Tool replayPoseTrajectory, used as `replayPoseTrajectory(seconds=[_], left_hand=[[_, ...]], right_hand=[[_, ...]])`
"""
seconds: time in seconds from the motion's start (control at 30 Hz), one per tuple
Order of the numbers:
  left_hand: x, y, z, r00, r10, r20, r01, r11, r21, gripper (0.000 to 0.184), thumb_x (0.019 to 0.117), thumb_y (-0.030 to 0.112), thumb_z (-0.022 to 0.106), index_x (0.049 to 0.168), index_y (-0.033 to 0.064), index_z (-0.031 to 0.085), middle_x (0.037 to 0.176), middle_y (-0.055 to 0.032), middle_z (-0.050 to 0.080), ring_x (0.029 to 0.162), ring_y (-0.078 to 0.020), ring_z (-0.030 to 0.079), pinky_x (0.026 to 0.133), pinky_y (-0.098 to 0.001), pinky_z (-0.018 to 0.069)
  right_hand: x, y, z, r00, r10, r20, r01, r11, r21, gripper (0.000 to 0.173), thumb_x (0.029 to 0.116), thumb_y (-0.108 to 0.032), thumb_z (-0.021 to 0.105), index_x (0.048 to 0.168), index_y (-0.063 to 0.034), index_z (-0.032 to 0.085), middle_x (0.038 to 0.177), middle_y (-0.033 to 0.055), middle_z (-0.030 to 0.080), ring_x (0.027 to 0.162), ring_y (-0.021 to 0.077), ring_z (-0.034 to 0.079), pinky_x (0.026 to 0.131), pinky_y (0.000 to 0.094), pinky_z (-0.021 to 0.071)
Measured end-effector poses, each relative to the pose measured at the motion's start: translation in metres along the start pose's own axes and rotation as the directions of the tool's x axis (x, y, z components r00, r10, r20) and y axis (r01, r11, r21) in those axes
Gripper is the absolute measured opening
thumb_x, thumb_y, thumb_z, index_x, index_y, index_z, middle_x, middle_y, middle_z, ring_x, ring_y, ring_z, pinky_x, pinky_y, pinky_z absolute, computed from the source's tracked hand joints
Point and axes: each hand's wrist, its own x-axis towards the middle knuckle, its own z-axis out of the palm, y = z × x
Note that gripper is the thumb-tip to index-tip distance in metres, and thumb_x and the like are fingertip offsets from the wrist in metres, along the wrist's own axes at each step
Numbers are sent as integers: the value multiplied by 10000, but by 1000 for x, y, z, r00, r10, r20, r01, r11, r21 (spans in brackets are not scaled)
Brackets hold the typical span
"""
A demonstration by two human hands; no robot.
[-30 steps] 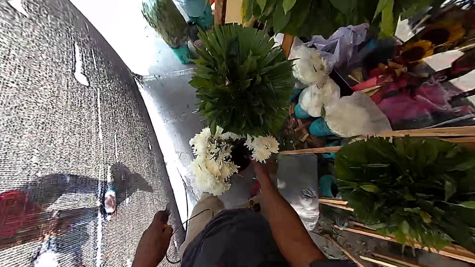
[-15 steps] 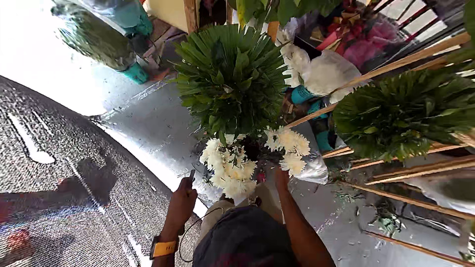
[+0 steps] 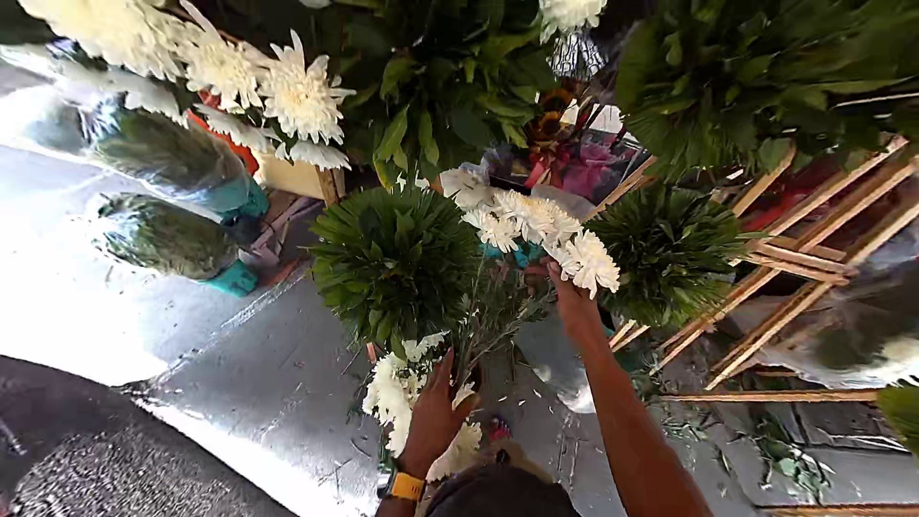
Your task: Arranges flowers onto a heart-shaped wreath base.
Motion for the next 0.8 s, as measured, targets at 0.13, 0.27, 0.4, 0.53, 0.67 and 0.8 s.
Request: replayPoseTrajectory(seconds=[0.13,0.27,0.4,0.53,0.67,0.8], left_hand=[[13,16,21,994,-79,-78,77,997,-30,615,957,209,636,1524,56,452,1304,-210,652,1157,-359,661,1009,-581,512],[-12,17,26,968,-102,-229,53,976,-212,488,985,167,596,1437,3,517,1045,-151,723,889,-263,712,843,-503,586],[-44,18,28,926,-130,-354,10,947,-321,447,958,111,560,1373,-42,500,870,-63,722,652,-161,665,627,-373,587],[-71,29,26,866,-192,-461,14,932,-362,443,948,62,567,1360,-79,491,843,-81,690,651,-151,644,620,-348,572],[-88,31,26,819,-204,-536,9,939,-344,435,954,51,560,1355,-101,487,852,-103,682,665,-163,647,640,-368,583],[-101,28,25,756,-179,-630,1,962,-272,438,976,102,548,1352,-115,488,861,-139,682,686,-197,658,661,-421,587]], right_hand=[[27,-12,8,986,120,113,-127,990,57,341,1093,-284,483,1303,-47,609,1110,115,748,949,254,733,788,423,620],[31,-33,21,976,161,149,-148,984,-94,607,948,-358,738,1404,-23,519,1224,155,665,1044,226,699,878,414,622],[22,-28,39,974,92,208,-57,984,-167,626,939,-384,730,1426,-43,532,1390,159,583,1228,233,614,1012,413,551],[21,-31,66,895,86,437,-116,992,42,326,1025,-275,623,1256,-48,664,1199,96,688,1047,197,678,881,387,588],[25,-38,104,797,170,579,-310,939,152,363,1072,-260,535,1338,-15,566,1202,125,665,1001,221,692,832,397,603],[24,-47,133,756,76,650,-355,882,309,289,1048,-185,574,1268,2,596,1130,110,676,953,198,681,811,373,594]])
